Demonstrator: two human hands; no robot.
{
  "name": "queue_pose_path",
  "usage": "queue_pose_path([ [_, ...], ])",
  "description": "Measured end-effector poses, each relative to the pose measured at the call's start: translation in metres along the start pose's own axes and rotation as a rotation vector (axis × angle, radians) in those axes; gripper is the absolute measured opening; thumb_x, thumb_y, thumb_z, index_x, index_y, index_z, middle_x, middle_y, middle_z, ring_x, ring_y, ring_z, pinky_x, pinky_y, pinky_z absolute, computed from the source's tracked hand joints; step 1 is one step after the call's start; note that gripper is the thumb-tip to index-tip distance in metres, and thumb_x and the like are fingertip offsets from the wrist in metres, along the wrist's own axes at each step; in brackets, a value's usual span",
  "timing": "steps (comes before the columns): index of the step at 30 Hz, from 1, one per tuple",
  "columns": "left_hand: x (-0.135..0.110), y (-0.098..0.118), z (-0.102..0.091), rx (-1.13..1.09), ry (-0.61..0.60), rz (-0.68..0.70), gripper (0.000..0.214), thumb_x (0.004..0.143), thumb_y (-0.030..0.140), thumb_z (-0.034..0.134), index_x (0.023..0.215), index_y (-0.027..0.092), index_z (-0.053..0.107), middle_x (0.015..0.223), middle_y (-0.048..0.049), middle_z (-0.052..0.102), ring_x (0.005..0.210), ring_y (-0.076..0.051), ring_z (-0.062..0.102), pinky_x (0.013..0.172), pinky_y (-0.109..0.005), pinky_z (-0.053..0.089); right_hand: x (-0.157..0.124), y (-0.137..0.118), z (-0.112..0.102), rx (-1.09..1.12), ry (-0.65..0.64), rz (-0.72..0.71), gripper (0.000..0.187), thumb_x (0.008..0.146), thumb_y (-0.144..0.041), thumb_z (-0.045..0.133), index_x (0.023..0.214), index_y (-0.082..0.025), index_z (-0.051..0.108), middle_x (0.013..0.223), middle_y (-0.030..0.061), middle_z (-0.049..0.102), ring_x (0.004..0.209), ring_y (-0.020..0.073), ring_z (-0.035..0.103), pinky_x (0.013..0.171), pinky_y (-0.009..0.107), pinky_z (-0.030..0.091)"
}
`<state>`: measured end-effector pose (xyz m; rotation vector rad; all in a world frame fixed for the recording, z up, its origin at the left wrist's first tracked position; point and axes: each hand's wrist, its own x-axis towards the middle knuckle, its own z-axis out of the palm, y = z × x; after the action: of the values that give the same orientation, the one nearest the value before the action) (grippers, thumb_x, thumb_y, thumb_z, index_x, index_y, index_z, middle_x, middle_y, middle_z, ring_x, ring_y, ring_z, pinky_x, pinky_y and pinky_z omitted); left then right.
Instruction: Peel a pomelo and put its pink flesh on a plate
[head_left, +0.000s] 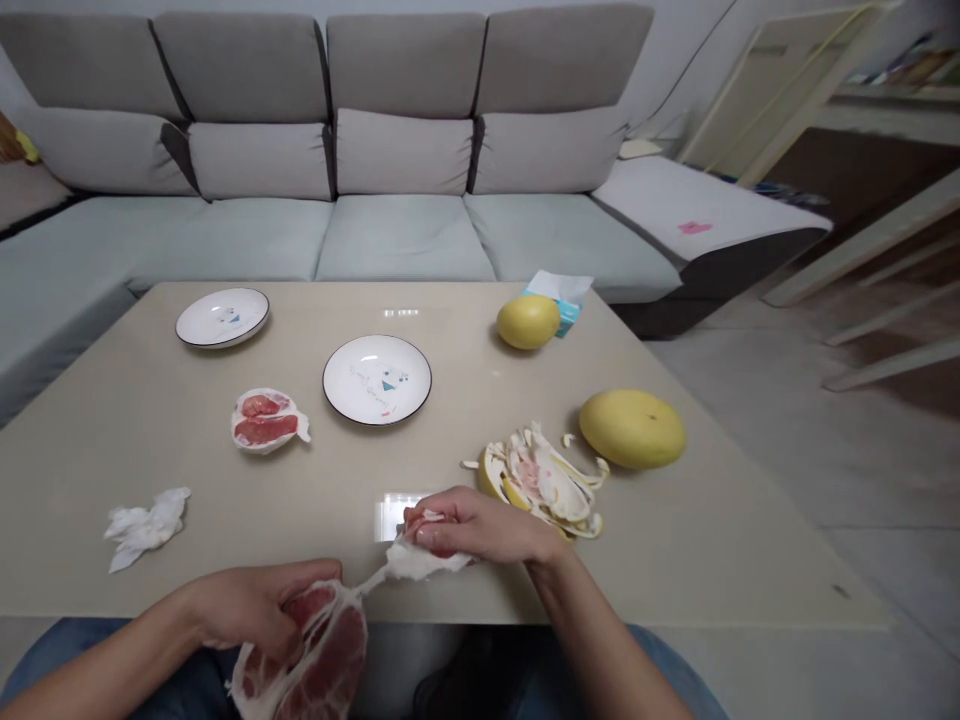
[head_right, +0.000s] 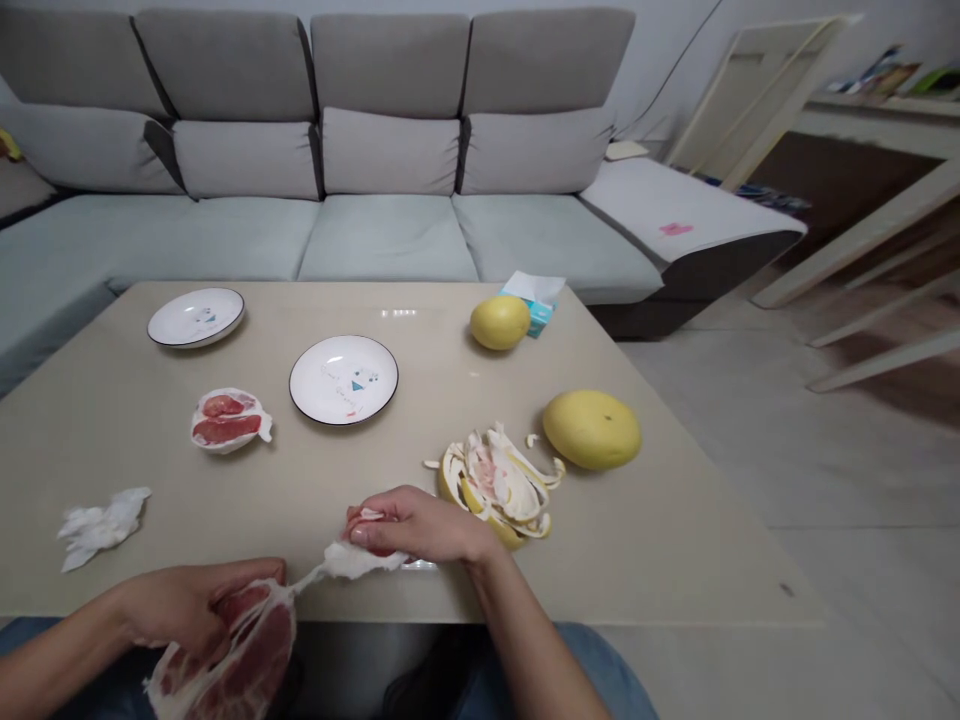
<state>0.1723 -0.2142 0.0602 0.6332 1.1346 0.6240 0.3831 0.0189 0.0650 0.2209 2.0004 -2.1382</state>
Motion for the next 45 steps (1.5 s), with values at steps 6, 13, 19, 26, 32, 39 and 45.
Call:
queue_pose_path([
  [6,-0.025,-0.002,-0.005,0.177,0.253,-0.068,0.029,0.057,0.011,0.055,0.084,0.023,0.053,0.07,0.0067,0.053,0.062,-0.013,0.048,0.05,-0.019,0.034,-0.011,0.001,-0.017,0.255,0.632,0.001,0.046,0.079,-0.067,0.065,0.092,-0.023,0.067,0.069,-0.0029,0.048,0.058,0.0106,0.038,0.05,0.021,0.032],
  [13,0.005,0.009,-0.033,0.249,0.701,0.204,0.018,0.075,0.029,0.061,0.087,0.021,0.05,0.067,0.0079,0.049,0.06,-0.014,0.05,0.055,-0.021,0.038,0.012,0.014,0.002,0.261,0.524,0.083,0.052,0.082,-0.071,0.058,0.093,-0.02,0.066,0.071,-0.0019,0.047,0.058,0.0091,0.037,0.046,0.018,0.027],
  [19,0.029,0.017,-0.054,0.577,0.883,0.328,0.043,0.083,0.041,0.058,0.12,0.018,0.056,0.114,-0.0091,0.067,0.101,-0.029,0.064,0.087,-0.038,0.05,0.009,0.002,0.011,0.159,0.484,0.075,0.049,0.083,-0.066,0.061,0.106,-0.022,0.065,0.072,-0.0019,0.05,0.058,0.0098,0.04,0.046,0.019,0.028],
  [26,0.015,0.025,-0.023,1.13,1.258,0.362,0.044,0.089,0.039,0.051,0.129,0.021,0.058,0.137,-0.0172,0.051,0.124,-0.042,0.051,0.099,-0.06,0.043,0.008,-0.004,0.021,0.007,0.574,0.066,0.036,0.085,-0.047,0.065,0.112,-0.024,0.061,0.09,0.0008,0.058,0.072,0.0145,0.052,0.06,0.026,0.044],
  [32,0.049,0.022,0.037,0.377,0.915,0.592,0.049,0.084,0.038,0.063,0.131,0.023,0.054,0.128,-0.0148,0.058,0.101,-0.027,0.065,0.078,-0.04,0.06,0.029,0.011,0.052,-0.122,0.76,-0.108,0.037,0.086,-0.026,0.058,0.122,-0.022,0.052,0.105,0.0046,0.061,0.091,0.0195,0.059,0.08,0.034,0.051],
  [39,0.089,0.029,0.054,-0.099,0.864,0.617,0.058,0.077,0.029,0.071,0.13,0.019,0.05,0.125,-0.0126,0.061,0.109,-0.026,0.063,0.085,-0.036,0.057,0.043,0.032,0.081,-0.036,0.691,-0.347,0.067,0.083,-0.013,0.054,0.145,-0.028,0.035,0.142,0.0111,0.042,0.126,0.0229,0.05,0.099,0.039,0.052],
  [45,0.081,0.03,0.038,-0.142,0.894,0.635,0.04,0.072,0.032,0.077,0.105,0.019,0.059,0.095,-0.0035,0.068,0.091,-0.021,0.066,0.083,-0.031,0.053,0.033,0.02,0.072,-0.027,0.626,-0.276,0.056,0.081,-0.014,0.061,0.134,-0.027,0.05,0.137,0.0106,0.05,0.108,0.0214,0.06,0.092,0.039,0.053],
])
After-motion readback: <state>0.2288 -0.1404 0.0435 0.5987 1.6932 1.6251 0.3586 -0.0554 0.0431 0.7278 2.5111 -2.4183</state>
